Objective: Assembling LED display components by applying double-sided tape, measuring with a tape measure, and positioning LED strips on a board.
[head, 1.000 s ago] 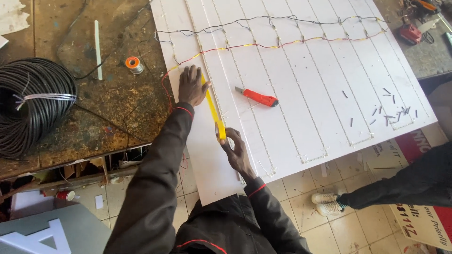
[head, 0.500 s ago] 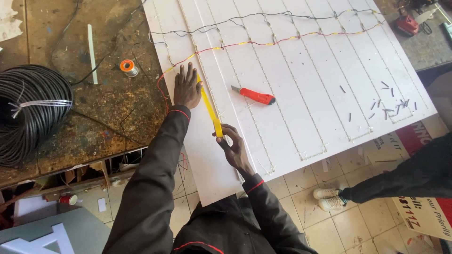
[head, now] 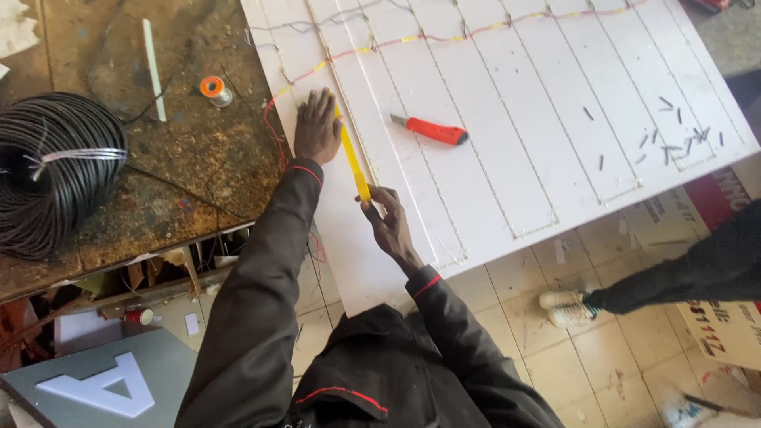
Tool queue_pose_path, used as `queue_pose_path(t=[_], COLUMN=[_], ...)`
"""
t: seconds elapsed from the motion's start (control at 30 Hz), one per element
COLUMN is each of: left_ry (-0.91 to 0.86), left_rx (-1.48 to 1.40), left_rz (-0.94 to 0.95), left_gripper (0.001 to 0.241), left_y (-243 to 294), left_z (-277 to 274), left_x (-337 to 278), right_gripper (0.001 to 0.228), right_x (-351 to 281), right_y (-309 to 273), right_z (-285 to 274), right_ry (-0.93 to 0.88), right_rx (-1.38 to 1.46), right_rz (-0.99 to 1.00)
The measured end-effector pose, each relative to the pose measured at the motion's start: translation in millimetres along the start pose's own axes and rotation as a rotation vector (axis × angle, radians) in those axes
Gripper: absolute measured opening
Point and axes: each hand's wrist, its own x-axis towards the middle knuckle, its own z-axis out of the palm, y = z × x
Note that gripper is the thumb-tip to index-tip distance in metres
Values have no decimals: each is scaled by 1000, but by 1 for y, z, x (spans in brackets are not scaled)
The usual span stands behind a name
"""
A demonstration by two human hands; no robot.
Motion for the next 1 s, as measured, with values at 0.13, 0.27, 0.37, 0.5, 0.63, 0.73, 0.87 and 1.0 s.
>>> queue_pose_path(t=[0.13,0.27,0.37,0.5,0.63,0.73,0.87,1.0], left_ry=[100,-17,-39,-54,-70,-64,-60,-84], left_rx=[81,8,26,45,19,30,14,14], left_rz=[46,-30,-45,-48,-57,-51,-55,-56], left_gripper=[59,60,62,64,62,62,64,65], left_y=[0,9,9,6,8,8,6,4], left_z=[1,-14,-11,-9,-15,-16,-13,-5], left_x=[-1,-10,-9,-6,-4,-7,-4,-2], right_gripper=[27,28,31,34,29,29,32,29], right_x=[5,2,4,10,10,10,19,25], right_y=[21,-3,-13,-11,1,3,-14,-14], right_z=[-2,1,-1,-3,-5,-5,-7,-3], right_ry=[89,96,73,42,15,8,45,122], right_rx=[-115,-57,-23,-16,-33,-42,-74,-127], right_rz=[-28,-28,-28,-23,-34,-86,-256,-305])
